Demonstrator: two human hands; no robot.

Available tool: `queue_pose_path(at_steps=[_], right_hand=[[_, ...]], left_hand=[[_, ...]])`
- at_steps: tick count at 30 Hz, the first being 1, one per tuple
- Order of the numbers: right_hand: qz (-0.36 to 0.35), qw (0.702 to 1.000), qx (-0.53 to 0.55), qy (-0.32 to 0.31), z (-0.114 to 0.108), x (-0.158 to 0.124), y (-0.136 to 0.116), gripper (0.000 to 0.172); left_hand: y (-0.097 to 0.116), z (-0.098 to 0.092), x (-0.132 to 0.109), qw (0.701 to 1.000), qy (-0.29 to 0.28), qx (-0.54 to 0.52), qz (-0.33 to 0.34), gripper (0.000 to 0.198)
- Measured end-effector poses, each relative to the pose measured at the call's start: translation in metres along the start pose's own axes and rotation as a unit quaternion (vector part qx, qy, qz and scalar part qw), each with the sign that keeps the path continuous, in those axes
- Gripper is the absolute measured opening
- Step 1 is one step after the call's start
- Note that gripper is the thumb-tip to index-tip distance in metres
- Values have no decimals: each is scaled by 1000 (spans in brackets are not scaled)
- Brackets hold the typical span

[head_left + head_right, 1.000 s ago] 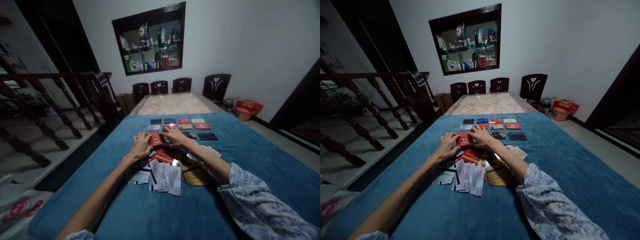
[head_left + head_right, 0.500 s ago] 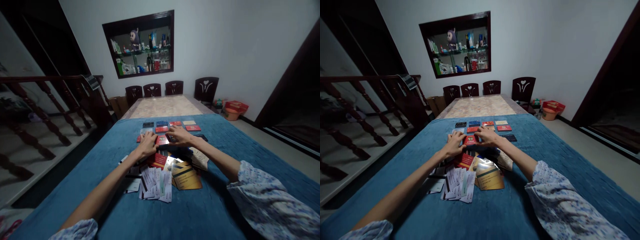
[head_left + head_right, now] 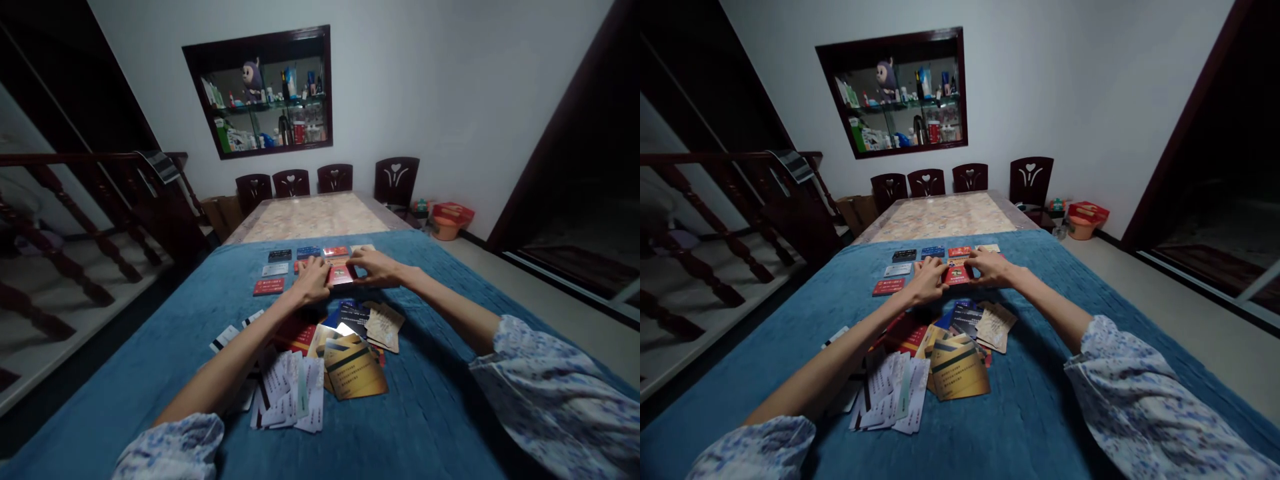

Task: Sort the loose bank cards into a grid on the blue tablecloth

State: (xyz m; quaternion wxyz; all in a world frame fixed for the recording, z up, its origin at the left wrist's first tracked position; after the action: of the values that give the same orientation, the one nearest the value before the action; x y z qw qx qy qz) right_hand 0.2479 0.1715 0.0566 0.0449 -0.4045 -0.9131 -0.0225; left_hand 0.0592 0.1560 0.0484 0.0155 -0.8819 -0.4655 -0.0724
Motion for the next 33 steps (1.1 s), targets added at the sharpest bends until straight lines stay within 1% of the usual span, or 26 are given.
queue_pose_path(at_steps=[5,9,12,18,22,27,33], right_hand=[[25,999,-3,-32,-4,-5,26,41],[34,999,-10,-41,-6,-9,44,34],[53,997,-15,-58,-4,-9,58,27],[92,992,-36,-82,2,-7,83,27],[124,985,-54,-109,6,-6,91,27],[148,978,-75,-127,11,-4,100,33],[153,976,-72,-135,18,-2,111,33]], left_hand=[[13,-1,25,999,-30,30,4,36],[23,-1,46,999,-37,38,6,38],[29,4,63,998,-37,43,12,35],[37,16,94,997,-45,59,6,27],[40,23,106,997,-48,55,4,27],[42,31,118,996,-70,55,-4,30],[43,36,131,995,-93,45,-16,29]])
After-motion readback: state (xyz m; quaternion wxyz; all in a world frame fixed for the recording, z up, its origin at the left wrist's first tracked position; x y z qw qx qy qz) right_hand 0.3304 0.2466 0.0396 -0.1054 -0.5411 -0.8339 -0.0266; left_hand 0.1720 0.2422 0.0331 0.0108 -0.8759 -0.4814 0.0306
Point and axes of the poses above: each hand's wrist, its own x-axis towards the middle knuckle, its own z-axis out of the palm, y = z × x, the point moved 3 cm from there along x, towards the middle knuckle, and after that the axes turned 4 degrees about -y, right-handed, at the moved point
